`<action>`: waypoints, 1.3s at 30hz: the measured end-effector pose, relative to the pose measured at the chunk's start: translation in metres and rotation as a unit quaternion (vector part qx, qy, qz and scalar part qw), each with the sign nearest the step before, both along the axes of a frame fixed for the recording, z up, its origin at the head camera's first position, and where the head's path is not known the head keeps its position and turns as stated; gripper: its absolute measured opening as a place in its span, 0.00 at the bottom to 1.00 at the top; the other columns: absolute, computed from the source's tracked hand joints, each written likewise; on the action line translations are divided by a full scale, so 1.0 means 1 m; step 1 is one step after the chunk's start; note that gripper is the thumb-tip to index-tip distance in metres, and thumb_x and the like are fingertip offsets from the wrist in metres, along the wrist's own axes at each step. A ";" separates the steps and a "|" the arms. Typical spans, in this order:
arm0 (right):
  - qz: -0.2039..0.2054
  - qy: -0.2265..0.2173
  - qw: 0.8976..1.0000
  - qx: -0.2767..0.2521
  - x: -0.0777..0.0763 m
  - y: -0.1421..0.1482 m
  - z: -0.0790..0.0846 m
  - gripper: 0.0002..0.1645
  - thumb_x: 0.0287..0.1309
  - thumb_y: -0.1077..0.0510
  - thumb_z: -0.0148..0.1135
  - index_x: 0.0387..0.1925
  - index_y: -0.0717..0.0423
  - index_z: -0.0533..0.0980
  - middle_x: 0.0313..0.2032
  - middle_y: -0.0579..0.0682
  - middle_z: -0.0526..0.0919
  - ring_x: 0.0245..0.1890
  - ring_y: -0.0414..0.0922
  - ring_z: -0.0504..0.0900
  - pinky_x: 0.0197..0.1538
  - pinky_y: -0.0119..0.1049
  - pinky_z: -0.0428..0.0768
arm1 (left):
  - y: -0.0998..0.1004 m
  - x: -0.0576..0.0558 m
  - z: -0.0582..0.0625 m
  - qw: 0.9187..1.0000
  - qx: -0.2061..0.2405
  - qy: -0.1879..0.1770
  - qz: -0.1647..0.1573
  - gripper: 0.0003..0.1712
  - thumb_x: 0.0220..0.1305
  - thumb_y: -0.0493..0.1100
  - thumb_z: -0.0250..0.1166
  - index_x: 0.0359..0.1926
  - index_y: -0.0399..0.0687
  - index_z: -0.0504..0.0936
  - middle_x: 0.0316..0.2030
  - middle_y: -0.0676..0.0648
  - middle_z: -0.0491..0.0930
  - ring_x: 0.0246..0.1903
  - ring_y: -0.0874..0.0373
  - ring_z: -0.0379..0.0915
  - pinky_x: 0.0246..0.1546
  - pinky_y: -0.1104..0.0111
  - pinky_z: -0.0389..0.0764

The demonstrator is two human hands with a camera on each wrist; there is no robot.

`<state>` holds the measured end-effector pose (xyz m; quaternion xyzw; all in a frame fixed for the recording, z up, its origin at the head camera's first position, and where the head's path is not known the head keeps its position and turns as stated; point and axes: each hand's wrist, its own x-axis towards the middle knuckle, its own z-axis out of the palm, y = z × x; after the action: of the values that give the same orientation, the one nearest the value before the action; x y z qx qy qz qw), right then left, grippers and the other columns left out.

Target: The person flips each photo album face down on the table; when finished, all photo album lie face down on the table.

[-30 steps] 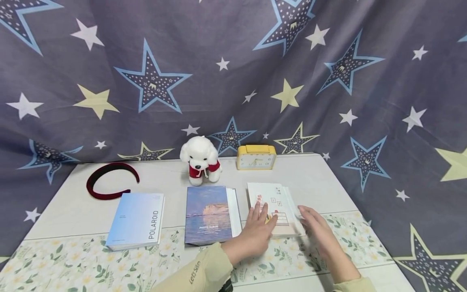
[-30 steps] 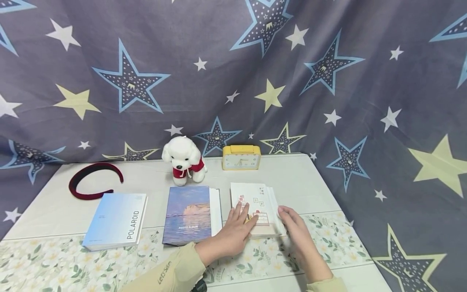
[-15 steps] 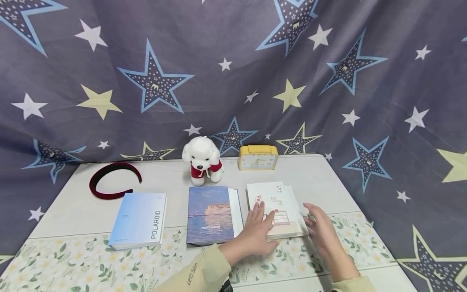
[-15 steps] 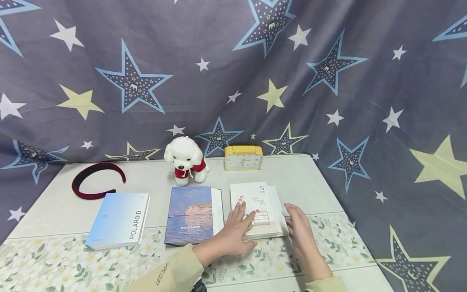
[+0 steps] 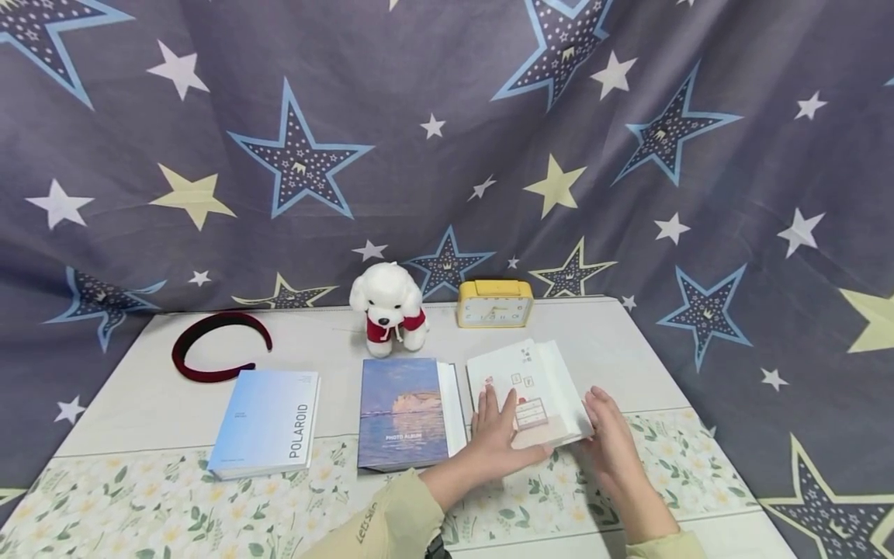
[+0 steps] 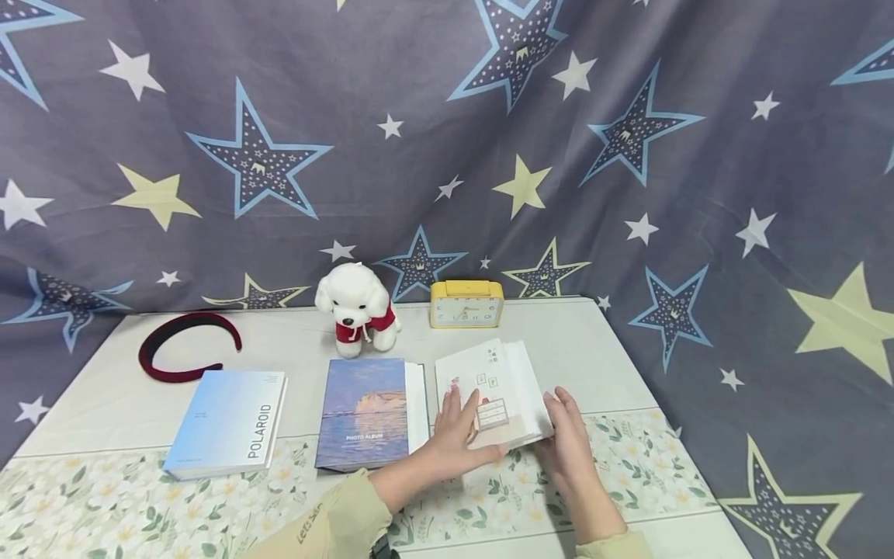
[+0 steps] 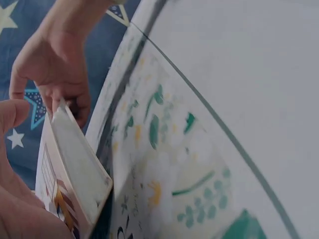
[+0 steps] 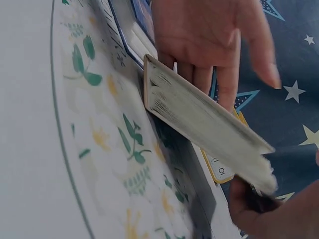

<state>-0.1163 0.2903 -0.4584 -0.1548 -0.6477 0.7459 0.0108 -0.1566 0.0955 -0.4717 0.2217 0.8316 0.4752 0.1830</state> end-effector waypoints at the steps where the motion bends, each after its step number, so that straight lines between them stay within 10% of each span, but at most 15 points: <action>1: 0.005 0.001 1.000 -0.011 0.000 -0.001 0.000 0.47 0.72 0.39 0.43 0.77 0.57 0.37 0.74 0.64 0.48 0.74 0.57 0.49 0.72 0.55 0.50 | 0.001 0.000 0.001 1.000 0.007 -0.007 0.004 0.63 0.54 0.67 0.65 0.77 0.42 0.44 0.74 0.31 0.24 0.73 0.39 0.18 0.69 0.41 0.36; 9: 0.051 0.015 0.998 -0.035 0.000 -0.011 0.002 0.43 0.71 0.30 0.29 0.73 0.54 0.56 0.69 0.55 0.62 0.58 0.38 0.75 0.63 0.45 0.71 | 0.005 -0.001 0.005 0.995 0.058 -0.068 0.031 0.65 0.53 0.71 0.65 0.78 0.47 0.40 0.73 0.30 0.23 0.73 0.35 0.20 0.61 0.30 0.47; 22: 0.115 0.022 0.991 0.058 -0.002 -0.026 -0.002 0.32 0.71 0.43 0.47 0.73 0.43 0.59 0.72 0.51 0.58 0.71 0.57 0.58 0.66 0.63 0.59 | 0.012 0.001 0.029 0.986 0.114 -0.108 0.058 0.70 0.51 0.73 0.64 0.77 0.54 0.28 0.73 0.29 0.28 0.73 0.33 0.26 0.60 0.29 0.48; 39: 0.117 -0.015 0.988 0.101 -0.009 -0.031 -0.019 0.43 0.62 0.45 0.62 0.73 0.48 0.55 0.71 0.66 0.57 0.67 0.63 0.64 0.58 0.51 0.75 | 0.001 0.007 0.024 0.956 0.257 -0.122 0.077 0.60 0.57 0.45 0.62 0.77 0.57 0.28 0.74 0.33 0.43 0.70 0.41 0.52 0.63 0.51 0.65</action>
<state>-0.1252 0.2589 -0.4777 -0.0872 -0.7338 0.6700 -0.0711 -0.1500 0.0967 -0.4474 0.1374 0.6670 0.7091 0.1826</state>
